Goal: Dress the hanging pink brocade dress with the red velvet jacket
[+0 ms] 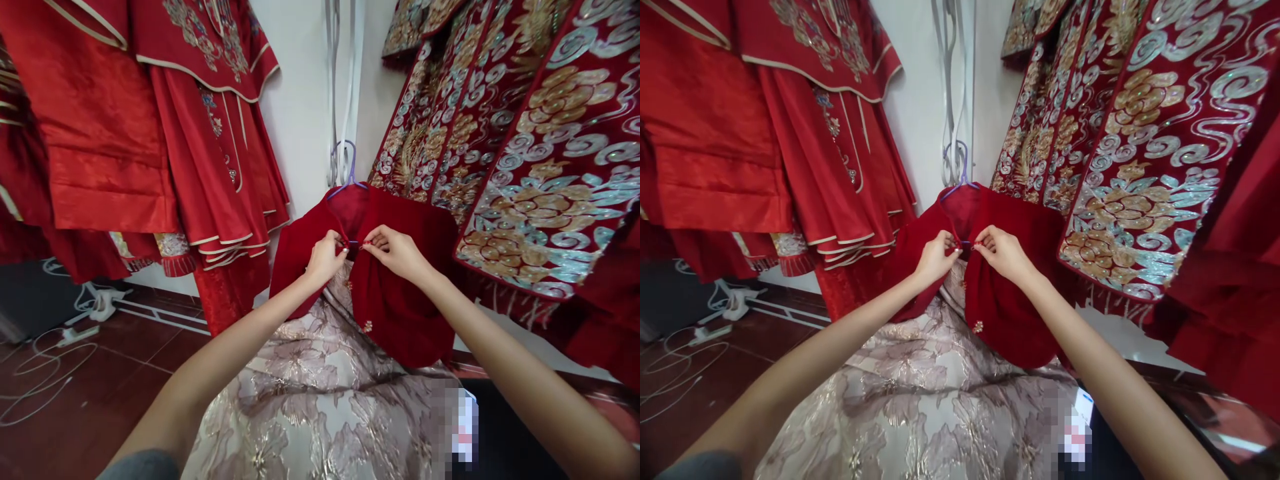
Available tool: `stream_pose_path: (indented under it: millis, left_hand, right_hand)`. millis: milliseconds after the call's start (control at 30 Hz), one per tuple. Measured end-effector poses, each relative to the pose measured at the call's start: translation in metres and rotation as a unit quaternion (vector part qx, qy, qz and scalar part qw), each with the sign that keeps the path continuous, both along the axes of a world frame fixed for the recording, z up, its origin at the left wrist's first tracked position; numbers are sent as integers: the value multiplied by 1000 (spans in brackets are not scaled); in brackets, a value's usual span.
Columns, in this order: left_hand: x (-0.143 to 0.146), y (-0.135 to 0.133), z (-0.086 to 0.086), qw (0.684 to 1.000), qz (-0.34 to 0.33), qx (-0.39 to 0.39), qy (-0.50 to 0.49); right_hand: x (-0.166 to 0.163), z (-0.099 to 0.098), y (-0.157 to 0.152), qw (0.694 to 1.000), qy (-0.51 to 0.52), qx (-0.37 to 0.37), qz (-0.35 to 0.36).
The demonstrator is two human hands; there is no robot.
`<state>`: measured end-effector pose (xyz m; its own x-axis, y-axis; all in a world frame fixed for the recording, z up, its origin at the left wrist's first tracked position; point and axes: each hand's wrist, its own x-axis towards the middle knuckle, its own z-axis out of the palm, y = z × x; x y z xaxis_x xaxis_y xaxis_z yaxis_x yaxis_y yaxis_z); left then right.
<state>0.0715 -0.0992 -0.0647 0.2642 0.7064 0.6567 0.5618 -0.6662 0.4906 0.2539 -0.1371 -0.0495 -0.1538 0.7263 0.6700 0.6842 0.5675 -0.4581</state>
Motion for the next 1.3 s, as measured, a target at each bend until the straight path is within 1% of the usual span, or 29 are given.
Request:
stream_pose_path:
  millis: [100,133,200,267,400,567,667,767,867,933,1000,1167,1300]
  left_hand:
    - [-2,3,-8,990,-13,-31,-136]
    - [-3,3,-10,986,-26,-39,-161]
    - [-4,2,-10,983,-54,-42,-169]
    - [-6,-1,-7,986,-72,-35,-147]
    - [-12,-4,3,991,-86,-25,-96]
    - [-18,-5,14,997,-70,-3,18]
    - [-20,-8,21,994,-68,17,81]
    - [-19,-12,29,989,-40,37,138]
    - [-14,-14,35,984,6,51,170]
    - [-11,-12,37,980,18,67,189]
    - [-9,-9,37,975,16,79,208]
    - [-10,-4,37,966,14,93,241]
    - [-13,-4,40,959,19,106,261]
  right_hand:
    - [-2,0,-8,999,25,-7,40]
    - [-4,-1,-9,998,25,-6,53]
    - [-7,-1,-10,997,15,1,74]
    - [-11,-1,-9,997,2,11,79]
    - [-16,-1,-7,997,-7,18,72]
    - [-23,0,-7,997,19,36,66]
    - [-28,-1,-6,998,17,46,44]
    - [-29,-3,-4,999,15,44,26]
    - [-28,-5,-3,997,58,25,41]
    - [-27,-5,-3,995,93,17,45]
    - [-26,-5,-3,993,113,12,41]
    - [-28,-8,1,989,144,15,27]
    - [-28,-10,5,988,150,26,28]
